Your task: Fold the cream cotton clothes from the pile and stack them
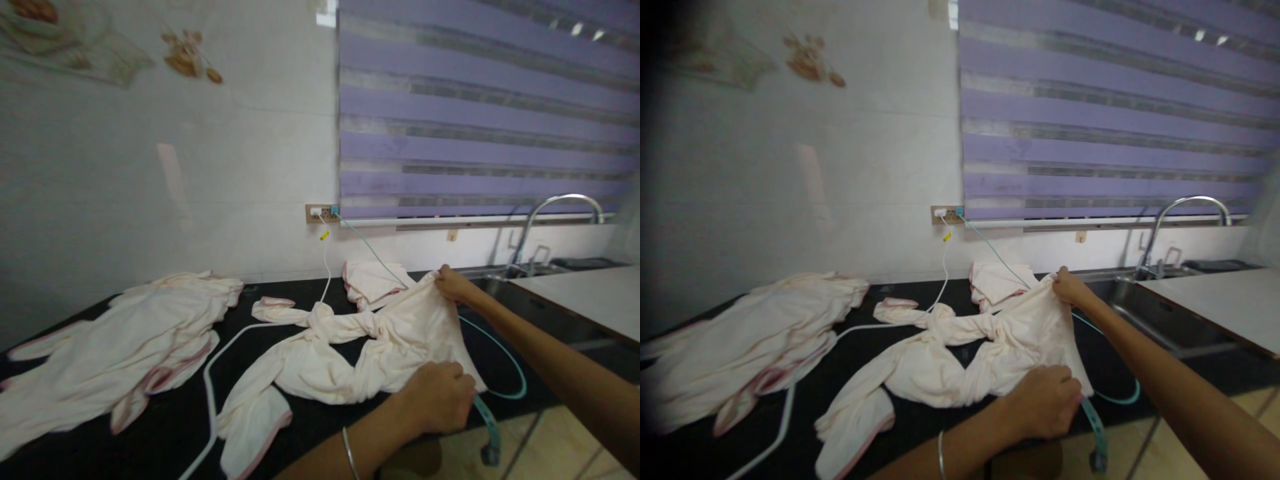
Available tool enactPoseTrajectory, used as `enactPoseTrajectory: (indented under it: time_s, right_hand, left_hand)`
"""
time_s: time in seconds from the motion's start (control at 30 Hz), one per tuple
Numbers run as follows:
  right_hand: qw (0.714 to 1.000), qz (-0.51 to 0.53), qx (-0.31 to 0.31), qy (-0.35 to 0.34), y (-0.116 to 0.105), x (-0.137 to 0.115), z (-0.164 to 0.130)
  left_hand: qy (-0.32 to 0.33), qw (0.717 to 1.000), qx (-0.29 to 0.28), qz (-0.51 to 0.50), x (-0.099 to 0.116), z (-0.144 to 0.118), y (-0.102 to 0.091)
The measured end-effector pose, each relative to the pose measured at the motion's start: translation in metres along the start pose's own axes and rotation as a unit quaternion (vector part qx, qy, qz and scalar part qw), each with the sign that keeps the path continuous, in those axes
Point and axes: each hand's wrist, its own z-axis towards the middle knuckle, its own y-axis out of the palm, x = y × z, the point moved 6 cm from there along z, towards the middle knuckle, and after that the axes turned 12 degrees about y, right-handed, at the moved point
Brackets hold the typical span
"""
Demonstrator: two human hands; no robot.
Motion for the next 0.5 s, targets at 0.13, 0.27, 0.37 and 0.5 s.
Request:
enactPoseTrajectory:
  time_s: [0.13, 0.27, 0.37, 0.5]
  right_hand:
    - [0.995, -0.084, 0.024, -0.057, 0.004, 0.007, 0.003]
    - [0.987, -0.139, 0.007, -0.085, 0.019, 0.022, 0.003]
    - [0.982, -0.17, 0.004, -0.084, 0.022, 0.042, 0.008]
    - [0.986, -0.155, 0.033, -0.047, 0.019, 0.076, 0.019]
  left_hand:
    - [0.03, 0.995, 0.073, -0.058, 0.015, 0.026, -0.006]
    - [0.028, 0.991, 0.003, -0.129, 0.024, 0.069, 0.011]
    - [0.064, 0.986, -0.072, -0.136, 0.033, 0.084, 0.02]
    - [-0.01, 0.994, -0.014, -0.109, 0.004, 0.059, -0.001]
